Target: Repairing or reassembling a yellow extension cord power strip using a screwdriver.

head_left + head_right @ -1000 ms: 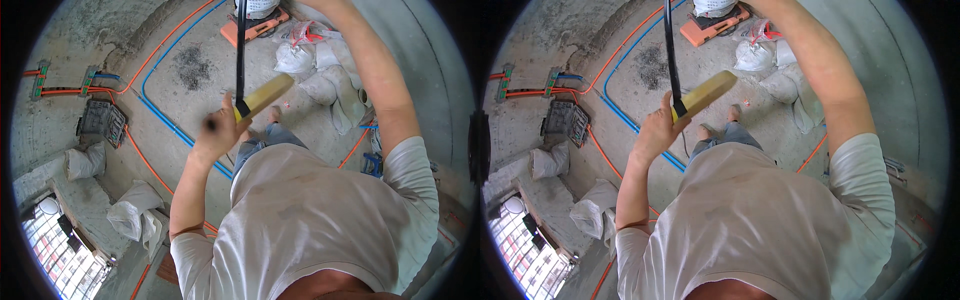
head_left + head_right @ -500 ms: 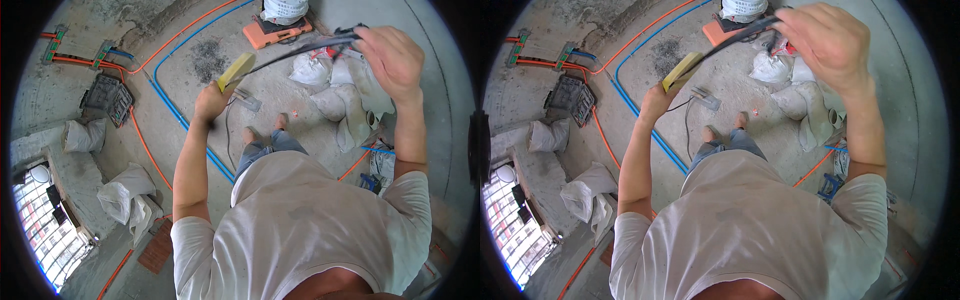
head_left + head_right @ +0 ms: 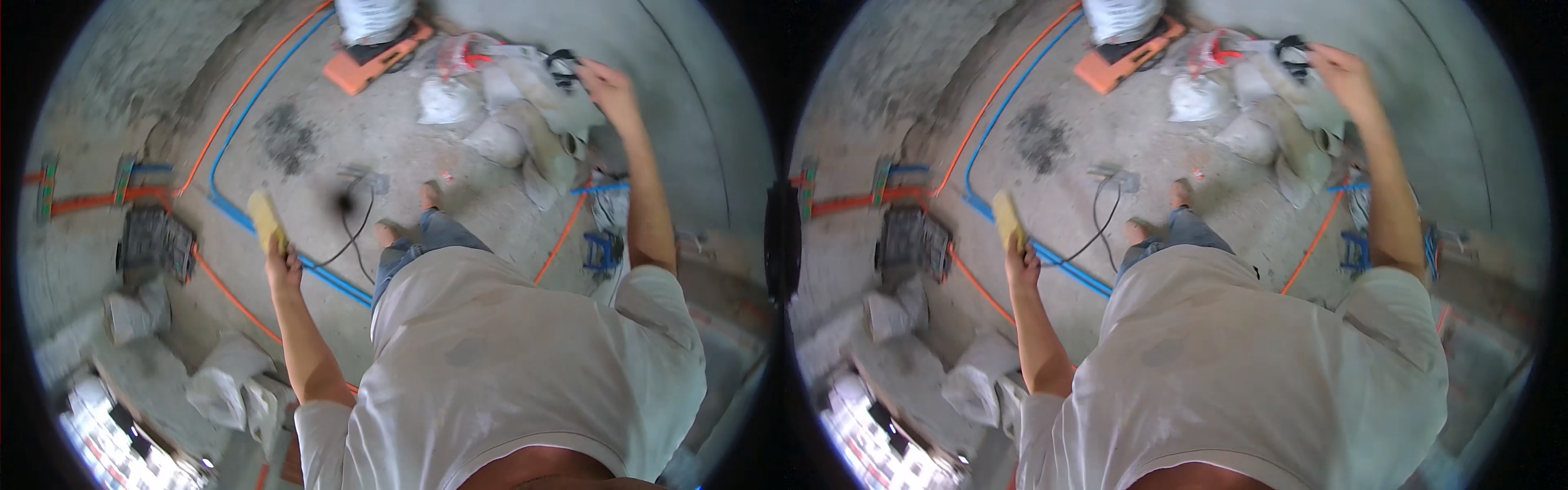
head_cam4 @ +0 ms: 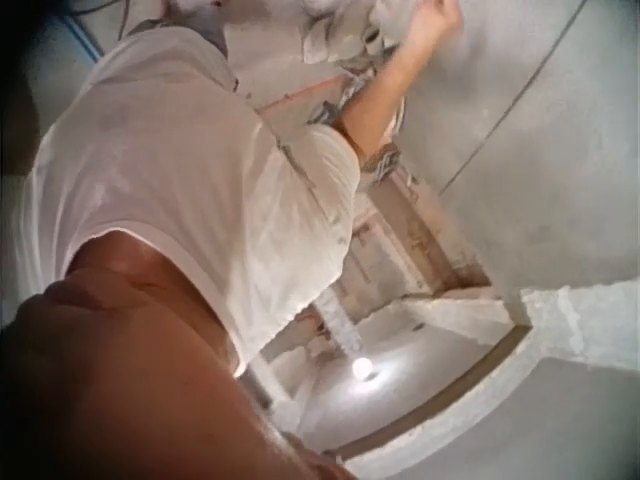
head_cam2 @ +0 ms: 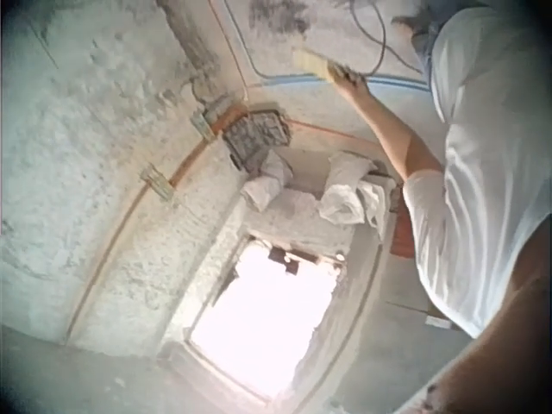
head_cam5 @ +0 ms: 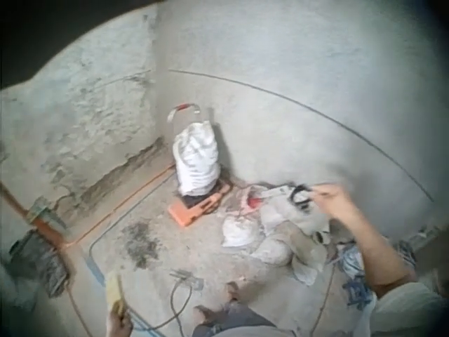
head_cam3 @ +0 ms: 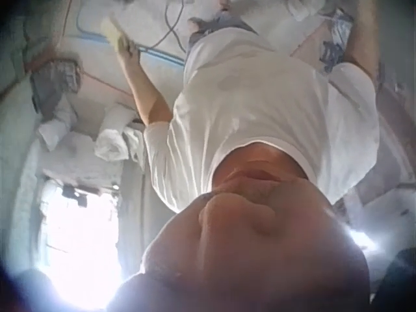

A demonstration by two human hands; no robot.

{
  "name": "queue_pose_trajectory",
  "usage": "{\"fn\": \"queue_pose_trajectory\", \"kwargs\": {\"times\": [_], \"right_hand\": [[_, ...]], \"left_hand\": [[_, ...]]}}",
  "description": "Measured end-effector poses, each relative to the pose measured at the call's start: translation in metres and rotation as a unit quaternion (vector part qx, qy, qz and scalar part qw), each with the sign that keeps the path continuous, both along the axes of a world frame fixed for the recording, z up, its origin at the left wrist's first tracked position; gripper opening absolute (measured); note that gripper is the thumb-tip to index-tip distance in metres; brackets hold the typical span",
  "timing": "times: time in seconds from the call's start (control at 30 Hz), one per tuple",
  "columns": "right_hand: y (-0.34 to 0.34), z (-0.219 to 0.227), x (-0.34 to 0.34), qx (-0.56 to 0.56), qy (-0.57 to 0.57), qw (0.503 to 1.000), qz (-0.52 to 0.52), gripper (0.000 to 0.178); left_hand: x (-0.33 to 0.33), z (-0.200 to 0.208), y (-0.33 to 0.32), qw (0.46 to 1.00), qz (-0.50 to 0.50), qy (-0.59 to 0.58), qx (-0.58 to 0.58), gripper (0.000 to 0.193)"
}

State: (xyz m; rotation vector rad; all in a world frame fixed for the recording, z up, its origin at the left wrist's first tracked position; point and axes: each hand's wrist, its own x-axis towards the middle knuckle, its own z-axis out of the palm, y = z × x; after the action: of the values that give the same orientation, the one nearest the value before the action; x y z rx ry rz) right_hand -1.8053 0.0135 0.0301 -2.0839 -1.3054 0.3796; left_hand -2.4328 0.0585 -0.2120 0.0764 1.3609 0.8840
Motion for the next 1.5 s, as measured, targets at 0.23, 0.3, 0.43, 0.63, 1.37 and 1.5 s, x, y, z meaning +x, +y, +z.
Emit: {"fn": "queue_pose_trajectory", "kwargs": {"times": [0.23,0.3,0.43,0.63,1.37,1.5], "right_hand": [[-0.005,-0.068,0.026,-0.107,0.059,0.991,-0.049,0.026],[-0.008,-0.07,0.021,-0.119,0.089,0.986,-0.07,0.024],[-0.021,-0.1,0.039,-0.112,0.101,0.984,-0.091,0.018],[-0.034,-0.155,0.102,-0.133,0.155,0.972,-0.112,0.027],[0.095,-0.076,-0.22,-0.105,0.71,0.643,0.267,0.057],[0.096,-0.076,-0.238,-0.082,0.777,0.566,0.264,0.056]], "left_hand": [[0.013,-0.001,-0.027,0.997,-0.006,-0.075,0.006,0.03],[0.022,0.003,-0.032,0.998,-0.015,-0.069,0.007,0.029],[0.044,0.014,-0.033,0.997,-0.03,-0.064,0.014,0.027],[0.077,0.035,-0.026,0.997,-0.043,-0.051,0.029,0.026],[0.221,0.141,0.003,0.888,-0.307,-0.186,0.287,0.029],[0.206,0.146,0.002,0.839,-0.345,-0.274,0.318,0.036]]}}
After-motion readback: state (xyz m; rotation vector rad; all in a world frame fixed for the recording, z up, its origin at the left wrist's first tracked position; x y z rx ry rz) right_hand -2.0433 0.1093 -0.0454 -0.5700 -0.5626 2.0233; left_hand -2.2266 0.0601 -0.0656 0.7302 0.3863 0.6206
